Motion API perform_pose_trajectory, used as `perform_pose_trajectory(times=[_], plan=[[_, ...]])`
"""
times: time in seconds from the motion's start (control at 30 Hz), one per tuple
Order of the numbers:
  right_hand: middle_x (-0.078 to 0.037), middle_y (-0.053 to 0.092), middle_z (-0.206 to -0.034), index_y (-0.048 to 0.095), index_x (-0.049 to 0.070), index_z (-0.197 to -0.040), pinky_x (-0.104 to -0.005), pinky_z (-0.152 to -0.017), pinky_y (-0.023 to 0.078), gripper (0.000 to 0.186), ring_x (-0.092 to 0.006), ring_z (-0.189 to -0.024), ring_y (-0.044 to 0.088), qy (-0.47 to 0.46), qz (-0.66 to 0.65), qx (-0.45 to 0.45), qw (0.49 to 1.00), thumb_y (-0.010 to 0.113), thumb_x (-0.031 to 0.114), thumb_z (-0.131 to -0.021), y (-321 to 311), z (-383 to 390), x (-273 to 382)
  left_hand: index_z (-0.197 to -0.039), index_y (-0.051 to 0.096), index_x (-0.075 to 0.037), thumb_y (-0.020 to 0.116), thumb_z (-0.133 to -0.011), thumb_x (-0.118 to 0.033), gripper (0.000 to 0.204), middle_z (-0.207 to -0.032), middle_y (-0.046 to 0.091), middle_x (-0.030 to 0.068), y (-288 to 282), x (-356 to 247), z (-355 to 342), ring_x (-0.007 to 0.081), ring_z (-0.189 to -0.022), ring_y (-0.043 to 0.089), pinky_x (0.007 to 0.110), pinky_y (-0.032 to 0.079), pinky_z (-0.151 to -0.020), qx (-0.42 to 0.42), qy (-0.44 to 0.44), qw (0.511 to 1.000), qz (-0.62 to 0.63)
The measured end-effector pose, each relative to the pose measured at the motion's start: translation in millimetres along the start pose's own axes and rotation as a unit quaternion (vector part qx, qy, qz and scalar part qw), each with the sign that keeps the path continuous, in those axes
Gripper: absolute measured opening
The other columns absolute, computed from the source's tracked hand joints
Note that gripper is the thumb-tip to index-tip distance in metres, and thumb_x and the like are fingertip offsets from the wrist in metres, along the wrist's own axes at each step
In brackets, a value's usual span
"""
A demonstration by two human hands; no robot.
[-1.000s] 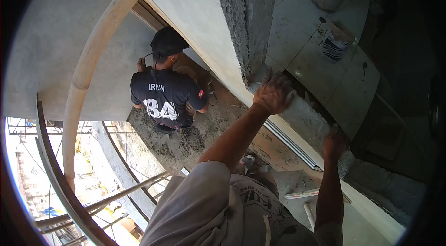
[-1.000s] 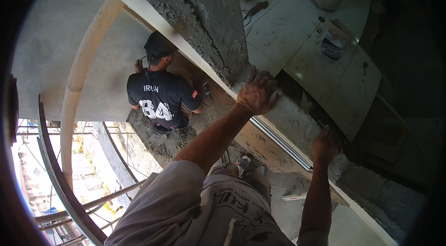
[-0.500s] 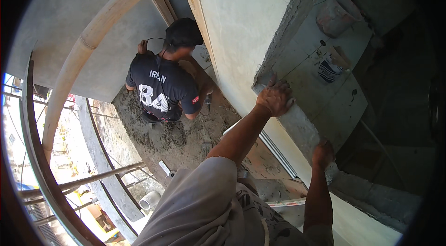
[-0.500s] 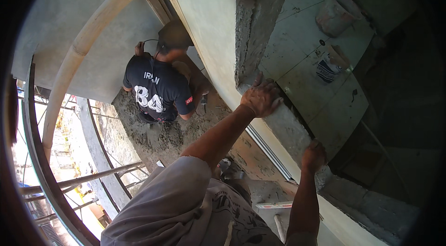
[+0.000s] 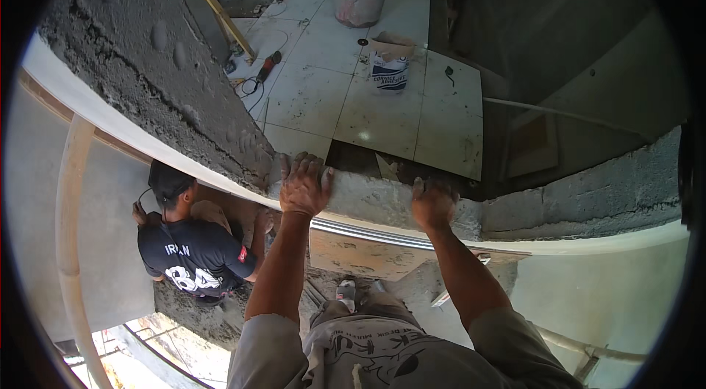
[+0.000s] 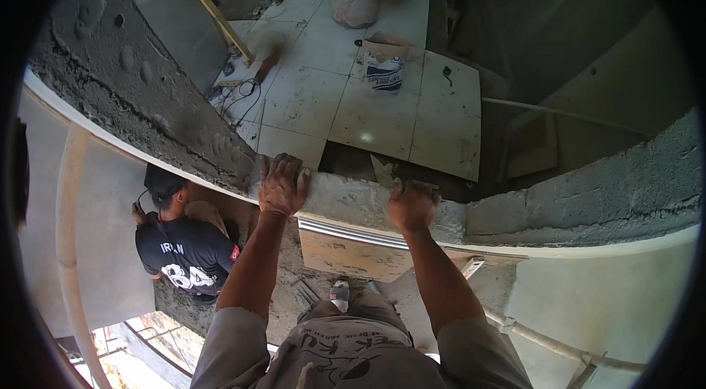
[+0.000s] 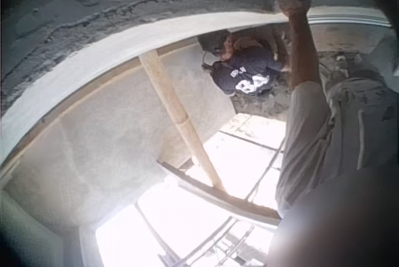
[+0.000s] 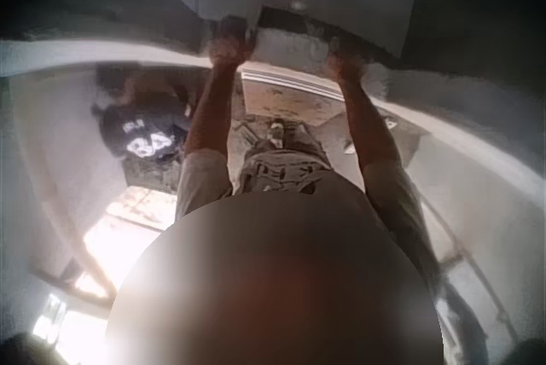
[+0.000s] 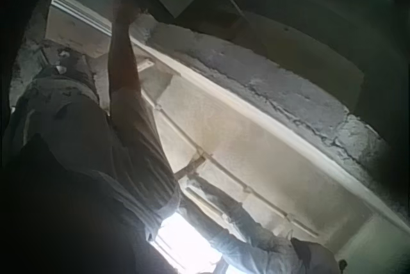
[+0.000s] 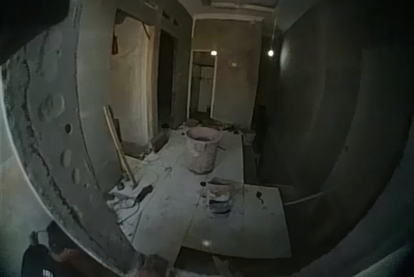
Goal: Applying mortar to the edge of a wall using a trowel at a construction site.
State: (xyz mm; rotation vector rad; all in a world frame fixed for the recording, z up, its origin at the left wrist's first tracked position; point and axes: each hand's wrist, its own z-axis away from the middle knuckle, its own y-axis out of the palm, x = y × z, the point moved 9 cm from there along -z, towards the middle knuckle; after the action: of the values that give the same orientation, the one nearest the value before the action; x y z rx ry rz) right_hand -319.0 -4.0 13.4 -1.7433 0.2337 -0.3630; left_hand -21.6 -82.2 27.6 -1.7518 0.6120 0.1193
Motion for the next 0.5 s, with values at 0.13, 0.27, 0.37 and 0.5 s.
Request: perform_pose_trajectory(times=[0.13,0.27,0.37,0.5], plan=[[-0.018,0.071,-0.095,0.071,0.004,-0.095,-0.0522,-0.096,0.042,0.043,-0.0360,-0.097,0.066,0.006,0.004,0.016,1.000,0.052,0.043,-0.097,-6.2,0.0,1.2,-0.118,0.068,-0.005,0.056,-0.094,-0.039,0.043,-0.126,0.066,0.0134,2.3,-0.9,-2.6,0.0313,-0.132,0.051,0.061,0.017,-0.122,-0.001,0.002,1.000,0.002],[-0.018,0.071,-0.105,0.074,0.005,-0.099,-0.0514,-0.101,0.041,0.043,-0.0355,-0.107,0.064,0.034,0.000,0.063,0.997,0.050,0.041,-0.098,-1.7,-1.0,0.4,-0.120,0.068,-0.004,0.053,-0.096,-0.041,0.046,-0.128,0.065,0.0151,2.5,0.5,-3.0,0.0327,-0.133,0.051,0.060,0.017,-0.122,0.007,0.004,1.000,-0.011],[-0.017,0.071,-0.110,0.074,0.006,-0.106,-0.0511,-0.105,0.039,0.043,-0.0346,-0.112,0.063,0.040,0.004,0.093,0.995,0.050,0.041,-0.099,-0.5,-1.5,2.7,-0.120,0.068,-0.004,0.053,-0.096,-0.041,0.047,-0.129,0.064,0.0159,3.4,1.9,-4.4,0.0333,-0.134,0.050,0.060,0.016,-0.122,0.025,-0.002,0.999,-0.022],[-0.017,0.070,-0.108,0.070,0.005,-0.106,-0.0485,-0.103,0.039,0.043,-0.0310,-0.110,0.063,0.041,-0.008,0.096,0.994,0.055,0.044,-0.094,5.1,-0.1,-1.4,-0.120,0.067,-0.004,0.055,-0.095,-0.040,0.045,-0.129,0.064,0.0159,3.0,-0.4,-3.9,0.0333,-0.133,0.051,0.060,0.015,-0.123,0.024,0.010,1.000,-0.014]])
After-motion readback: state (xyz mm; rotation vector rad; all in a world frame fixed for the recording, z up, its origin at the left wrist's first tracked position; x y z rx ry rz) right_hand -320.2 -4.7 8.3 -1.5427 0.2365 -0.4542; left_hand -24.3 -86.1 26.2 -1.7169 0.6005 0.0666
